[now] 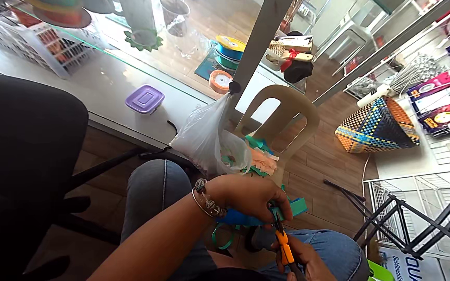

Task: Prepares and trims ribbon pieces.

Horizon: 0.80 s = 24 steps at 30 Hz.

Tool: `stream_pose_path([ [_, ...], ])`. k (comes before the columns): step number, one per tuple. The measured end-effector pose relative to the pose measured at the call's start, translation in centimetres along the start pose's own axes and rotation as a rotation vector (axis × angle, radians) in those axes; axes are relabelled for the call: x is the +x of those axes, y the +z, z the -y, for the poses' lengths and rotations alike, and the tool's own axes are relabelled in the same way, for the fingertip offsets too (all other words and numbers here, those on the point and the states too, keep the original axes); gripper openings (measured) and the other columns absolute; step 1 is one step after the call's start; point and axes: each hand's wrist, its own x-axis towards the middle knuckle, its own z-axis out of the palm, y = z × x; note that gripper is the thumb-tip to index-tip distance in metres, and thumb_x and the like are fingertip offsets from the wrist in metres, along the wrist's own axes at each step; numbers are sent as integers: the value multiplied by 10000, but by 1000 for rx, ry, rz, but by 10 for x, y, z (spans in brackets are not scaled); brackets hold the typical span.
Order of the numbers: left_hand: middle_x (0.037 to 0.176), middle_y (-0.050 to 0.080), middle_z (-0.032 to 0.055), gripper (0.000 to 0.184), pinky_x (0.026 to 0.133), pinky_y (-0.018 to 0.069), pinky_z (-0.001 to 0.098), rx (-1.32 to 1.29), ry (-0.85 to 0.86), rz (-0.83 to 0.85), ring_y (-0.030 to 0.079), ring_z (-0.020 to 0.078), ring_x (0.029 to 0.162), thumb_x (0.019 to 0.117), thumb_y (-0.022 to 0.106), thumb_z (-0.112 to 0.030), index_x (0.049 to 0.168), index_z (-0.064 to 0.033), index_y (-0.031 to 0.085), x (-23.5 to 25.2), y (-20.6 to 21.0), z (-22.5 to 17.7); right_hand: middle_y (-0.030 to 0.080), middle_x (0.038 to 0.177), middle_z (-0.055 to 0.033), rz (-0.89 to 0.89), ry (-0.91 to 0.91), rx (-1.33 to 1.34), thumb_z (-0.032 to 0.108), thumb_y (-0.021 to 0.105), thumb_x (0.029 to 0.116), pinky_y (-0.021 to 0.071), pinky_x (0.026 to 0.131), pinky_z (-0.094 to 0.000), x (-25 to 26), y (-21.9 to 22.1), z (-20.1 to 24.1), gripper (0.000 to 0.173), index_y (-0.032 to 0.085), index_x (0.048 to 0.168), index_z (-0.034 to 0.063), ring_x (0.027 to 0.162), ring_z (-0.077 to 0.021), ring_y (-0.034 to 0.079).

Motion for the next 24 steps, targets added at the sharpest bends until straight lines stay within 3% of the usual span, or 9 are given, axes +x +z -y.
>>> stream_pose_path([
  [11,988,719,46,268,683,547,198,-24,-9,10,639,24,723,937,656,53,1195,-17,675,2,0,1,641,792,4,-28,7,9,551,635,964,478,605,-171,1,4,-2,631,594,1219,-24,668,7,568],
  [16,967,710,46,266,682,544,200,-21,-9,3,628,24,714,933,655,60,1190,-9,674,1,1,2,660,833,21,-66,51,81,453,702,949,523,643,-180,0,8,1,540,597,1196,-15,702,19,598],
  [24,1008,724,52,263,709,558,210,-32,-23,21,664,40,756,960,628,46,1212,-21,663,2,0,2,668,813,44,-74,76,83,356,727,950,510,610,-166,-4,6,2,426,615,1164,5,675,36,592],
])
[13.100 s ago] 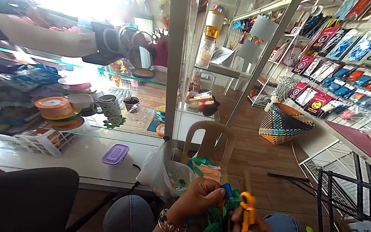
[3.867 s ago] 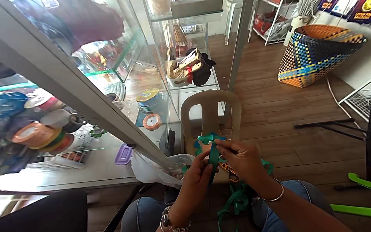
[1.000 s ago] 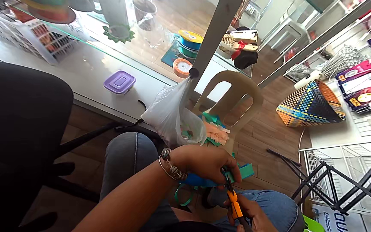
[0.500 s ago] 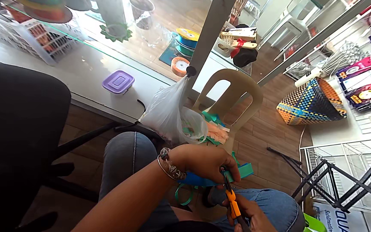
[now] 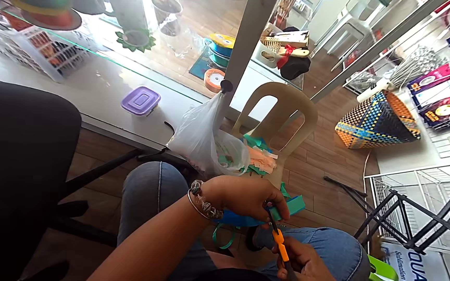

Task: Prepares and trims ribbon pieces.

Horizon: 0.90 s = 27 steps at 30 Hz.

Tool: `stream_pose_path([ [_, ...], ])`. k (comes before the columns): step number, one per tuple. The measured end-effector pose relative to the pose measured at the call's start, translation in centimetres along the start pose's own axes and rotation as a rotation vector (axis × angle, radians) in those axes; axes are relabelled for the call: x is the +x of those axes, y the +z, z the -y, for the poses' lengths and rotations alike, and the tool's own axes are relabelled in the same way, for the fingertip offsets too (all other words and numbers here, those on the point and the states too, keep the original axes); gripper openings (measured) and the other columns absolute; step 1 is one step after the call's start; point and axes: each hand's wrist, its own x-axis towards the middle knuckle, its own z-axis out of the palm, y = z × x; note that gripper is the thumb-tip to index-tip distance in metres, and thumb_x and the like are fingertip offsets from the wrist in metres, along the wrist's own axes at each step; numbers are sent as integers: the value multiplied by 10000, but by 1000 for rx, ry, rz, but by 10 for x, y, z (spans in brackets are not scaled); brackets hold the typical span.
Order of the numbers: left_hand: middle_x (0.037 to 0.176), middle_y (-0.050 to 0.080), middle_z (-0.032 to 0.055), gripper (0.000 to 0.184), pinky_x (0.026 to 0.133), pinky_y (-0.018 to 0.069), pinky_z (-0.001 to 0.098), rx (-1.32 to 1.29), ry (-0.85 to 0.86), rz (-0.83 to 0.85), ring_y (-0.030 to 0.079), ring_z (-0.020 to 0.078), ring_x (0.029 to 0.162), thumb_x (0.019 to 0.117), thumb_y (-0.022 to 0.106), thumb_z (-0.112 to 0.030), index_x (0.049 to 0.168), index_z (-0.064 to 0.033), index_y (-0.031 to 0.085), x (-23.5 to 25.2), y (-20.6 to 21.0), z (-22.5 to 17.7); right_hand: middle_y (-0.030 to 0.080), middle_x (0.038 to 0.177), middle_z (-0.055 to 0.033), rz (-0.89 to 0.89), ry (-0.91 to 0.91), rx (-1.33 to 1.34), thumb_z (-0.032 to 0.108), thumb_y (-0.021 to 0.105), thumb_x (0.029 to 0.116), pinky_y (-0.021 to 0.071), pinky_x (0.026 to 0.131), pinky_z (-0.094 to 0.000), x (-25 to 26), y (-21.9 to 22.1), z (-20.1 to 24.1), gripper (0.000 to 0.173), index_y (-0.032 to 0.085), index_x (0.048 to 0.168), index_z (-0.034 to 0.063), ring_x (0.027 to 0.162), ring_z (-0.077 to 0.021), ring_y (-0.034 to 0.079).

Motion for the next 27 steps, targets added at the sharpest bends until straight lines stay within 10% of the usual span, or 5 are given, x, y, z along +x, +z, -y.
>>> stream_pose_path([
  [27,960,709,40,303,645,537,208,40,-41,-45,604,26,660,940,678,16,1236,-49,660,9,-4,5,698,761,-34,-54,156,-364,274,744,927,532,598,-264,3,-17,1,347,672,1133,4,628,-63,624],
])
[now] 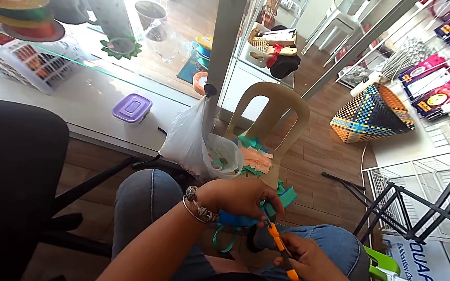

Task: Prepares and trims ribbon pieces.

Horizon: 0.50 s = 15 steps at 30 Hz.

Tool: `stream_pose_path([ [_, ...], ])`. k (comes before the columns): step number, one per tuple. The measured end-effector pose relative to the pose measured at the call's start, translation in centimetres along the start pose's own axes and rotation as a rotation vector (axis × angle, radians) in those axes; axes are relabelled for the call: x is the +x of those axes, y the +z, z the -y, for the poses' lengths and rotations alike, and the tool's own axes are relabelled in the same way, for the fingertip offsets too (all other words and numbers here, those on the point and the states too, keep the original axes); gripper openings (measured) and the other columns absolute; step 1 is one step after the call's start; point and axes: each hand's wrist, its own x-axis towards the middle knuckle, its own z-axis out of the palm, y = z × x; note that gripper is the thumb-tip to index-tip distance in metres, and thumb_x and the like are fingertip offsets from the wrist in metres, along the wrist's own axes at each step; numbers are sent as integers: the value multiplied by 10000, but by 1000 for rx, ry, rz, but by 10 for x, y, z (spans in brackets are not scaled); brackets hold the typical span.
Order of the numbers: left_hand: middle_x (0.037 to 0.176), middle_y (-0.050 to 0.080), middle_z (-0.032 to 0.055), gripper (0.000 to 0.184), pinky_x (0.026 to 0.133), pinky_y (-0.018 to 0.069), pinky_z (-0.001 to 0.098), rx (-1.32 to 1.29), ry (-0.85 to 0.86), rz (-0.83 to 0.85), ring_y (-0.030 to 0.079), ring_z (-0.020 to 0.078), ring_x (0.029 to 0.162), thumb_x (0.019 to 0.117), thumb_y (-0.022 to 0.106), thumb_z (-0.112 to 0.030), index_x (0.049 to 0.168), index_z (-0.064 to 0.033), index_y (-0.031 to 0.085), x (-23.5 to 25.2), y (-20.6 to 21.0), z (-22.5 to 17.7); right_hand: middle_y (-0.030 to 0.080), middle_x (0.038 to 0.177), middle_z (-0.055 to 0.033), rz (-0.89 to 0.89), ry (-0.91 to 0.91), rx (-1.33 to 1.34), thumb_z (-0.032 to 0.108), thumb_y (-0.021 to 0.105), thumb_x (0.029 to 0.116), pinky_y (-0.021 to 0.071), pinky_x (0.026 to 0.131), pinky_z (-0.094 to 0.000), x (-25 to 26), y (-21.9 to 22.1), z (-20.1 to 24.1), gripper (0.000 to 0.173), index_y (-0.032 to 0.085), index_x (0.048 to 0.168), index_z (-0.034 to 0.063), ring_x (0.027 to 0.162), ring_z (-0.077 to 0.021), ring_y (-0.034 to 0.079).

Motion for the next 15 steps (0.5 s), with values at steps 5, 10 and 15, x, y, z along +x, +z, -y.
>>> stream_pose_path([
  [5,1089,683,20,335,615,523,171,-24,-29,-172,584,-9,644,949,672,-7,1274,-76,632,-8,-17,2,682,1187,-249,253,361,-644,72,620,968,480,988,-624,90,-38,-24,375,611,1340,24,1143,-439,645],
  [10,977,715,28,348,627,532,198,-36,-84,-277,617,18,645,966,646,-23,1305,-80,599,-4,-17,1,593,1333,-308,240,548,-772,36,567,996,462,1021,-645,176,-28,-52,320,611,1295,-71,1284,-494,545],
  [15,954,721,39,360,664,560,244,32,-86,-377,648,60,674,964,632,-30,1318,-92,606,-5,-14,2,584,1354,-301,57,564,-561,51,451,1054,492,1001,-625,206,-18,-73,408,461,1457,-15,1258,-474,584],
])
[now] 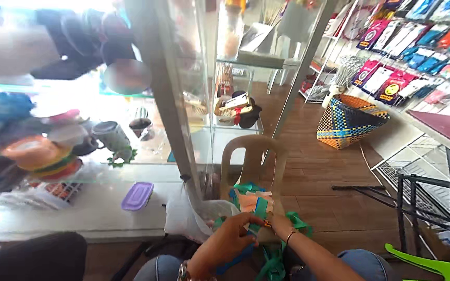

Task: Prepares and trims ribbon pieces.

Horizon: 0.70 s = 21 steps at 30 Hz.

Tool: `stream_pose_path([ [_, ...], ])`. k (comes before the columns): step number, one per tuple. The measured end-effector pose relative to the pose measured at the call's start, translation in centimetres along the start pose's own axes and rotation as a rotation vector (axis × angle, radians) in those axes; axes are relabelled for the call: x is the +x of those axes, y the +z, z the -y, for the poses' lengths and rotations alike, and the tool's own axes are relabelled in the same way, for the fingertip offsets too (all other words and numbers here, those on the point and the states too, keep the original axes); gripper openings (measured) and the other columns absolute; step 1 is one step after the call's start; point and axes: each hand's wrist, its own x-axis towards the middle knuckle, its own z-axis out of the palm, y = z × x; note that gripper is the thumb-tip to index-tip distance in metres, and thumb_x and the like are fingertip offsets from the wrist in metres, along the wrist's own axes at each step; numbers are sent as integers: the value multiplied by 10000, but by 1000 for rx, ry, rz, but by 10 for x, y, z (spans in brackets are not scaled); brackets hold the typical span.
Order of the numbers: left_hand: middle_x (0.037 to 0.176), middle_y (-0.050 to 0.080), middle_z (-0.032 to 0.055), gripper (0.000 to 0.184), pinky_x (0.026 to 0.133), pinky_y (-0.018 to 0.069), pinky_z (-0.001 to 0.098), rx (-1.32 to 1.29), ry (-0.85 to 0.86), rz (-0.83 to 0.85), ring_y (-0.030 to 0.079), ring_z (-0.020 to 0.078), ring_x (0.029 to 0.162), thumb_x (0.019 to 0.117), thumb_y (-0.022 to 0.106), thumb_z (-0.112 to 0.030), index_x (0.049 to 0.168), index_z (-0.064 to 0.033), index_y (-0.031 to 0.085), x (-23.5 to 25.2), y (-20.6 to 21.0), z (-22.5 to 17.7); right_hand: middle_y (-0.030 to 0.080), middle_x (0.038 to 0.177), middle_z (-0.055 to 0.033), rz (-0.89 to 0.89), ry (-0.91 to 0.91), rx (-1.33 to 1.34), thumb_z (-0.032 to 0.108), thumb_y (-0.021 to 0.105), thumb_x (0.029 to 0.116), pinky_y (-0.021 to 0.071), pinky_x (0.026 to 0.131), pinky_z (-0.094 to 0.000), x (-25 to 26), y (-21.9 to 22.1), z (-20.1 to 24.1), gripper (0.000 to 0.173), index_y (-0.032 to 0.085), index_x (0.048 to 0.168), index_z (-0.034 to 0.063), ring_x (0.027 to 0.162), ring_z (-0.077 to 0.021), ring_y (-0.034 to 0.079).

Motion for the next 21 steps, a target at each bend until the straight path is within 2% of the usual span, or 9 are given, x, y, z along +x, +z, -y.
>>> stream_pose_path([
  [6,1263,635,111,360,797,590,328,192,11,-67,683,157,870,964,602,-1,1314,-75,640,5,5,-1,589,1343,-308,81,-176,-142,-3,539,997,479,996,-657,2,-8,-9,307,615,1288,-62,1253,-493,571],
  [9,1327,613,131,367,848,584,351,279,-21,-54,690,189,936,969,595,8,1324,-75,639,9,6,-5,491,1447,-318,123,-153,-145,-24,499,1013,467,1023,-644,1,-7,-9,373,526,1379,-89,1295,-494,537],
  [11,1350,603,135,374,863,580,355,303,-44,-49,690,197,962,972,593,7,1334,-75,632,11,6,-5,485,1426,-348,173,-217,-127,13,644,960,436,1063,-628,7,-8,-14,450,507,1360,-145,1309,-500,514],
  [13,1361,599,139,380,871,584,358,307,-57,-41,696,203,973,970,597,11,1339,-75,631,12,7,-3,545,1332,-364,166,-324,-65,82,735,925,399,1086,-619,18,-6,-25,449,575,1257,-174,1273,-504,524],
  [15,1351,604,135,384,865,586,355,311,-55,-32,697,197,957,968,607,4,1343,-77,628,14,6,0,602,1245,-351,114,-333,138,130,707,960,411,1075,-602,16,-16,-29,398,609,1208,-166,1205,-477,574],
  [16,1346,607,130,384,861,587,353,307,-55,-31,697,191,949,967,611,-1,1341,-83,629,14,5,2,633,1173,-321,55,-337,327,148,665,990,469,1015,-565,10,-26,-28,366,609,1190,-153,1108,-430,625],
  [18,1347,605,119,375,841,586,337,277,-61,-32,691,171,924,971,623,-19,1339,-91,631,14,5,4,649,1049,-180,-15,-386,861,208,490,1087,562,785,-415,-16,-51,-17,323,561,1233,-72,874,-253,665],
  [20,1341,605,98,372,821,587,315,237,-69,-36,686,143,899,971,628,-32,1335,-109,632,14,5,4,667,1064,-51,97,-529,1344,382,357,1114,577,696,-320,-45,-77,-7,406,537,1280,58,865,-156,686],
  [21,1334,606,93,371,811,588,311,214,-69,-38,684,136,885,970,631,-32,1332,-109,632,15,5,4,680,1111,-41,170,-625,1459,416,440,1079,589,708,-314,-55,-86,-5,414,538,1303,82,904,-155,699],
])
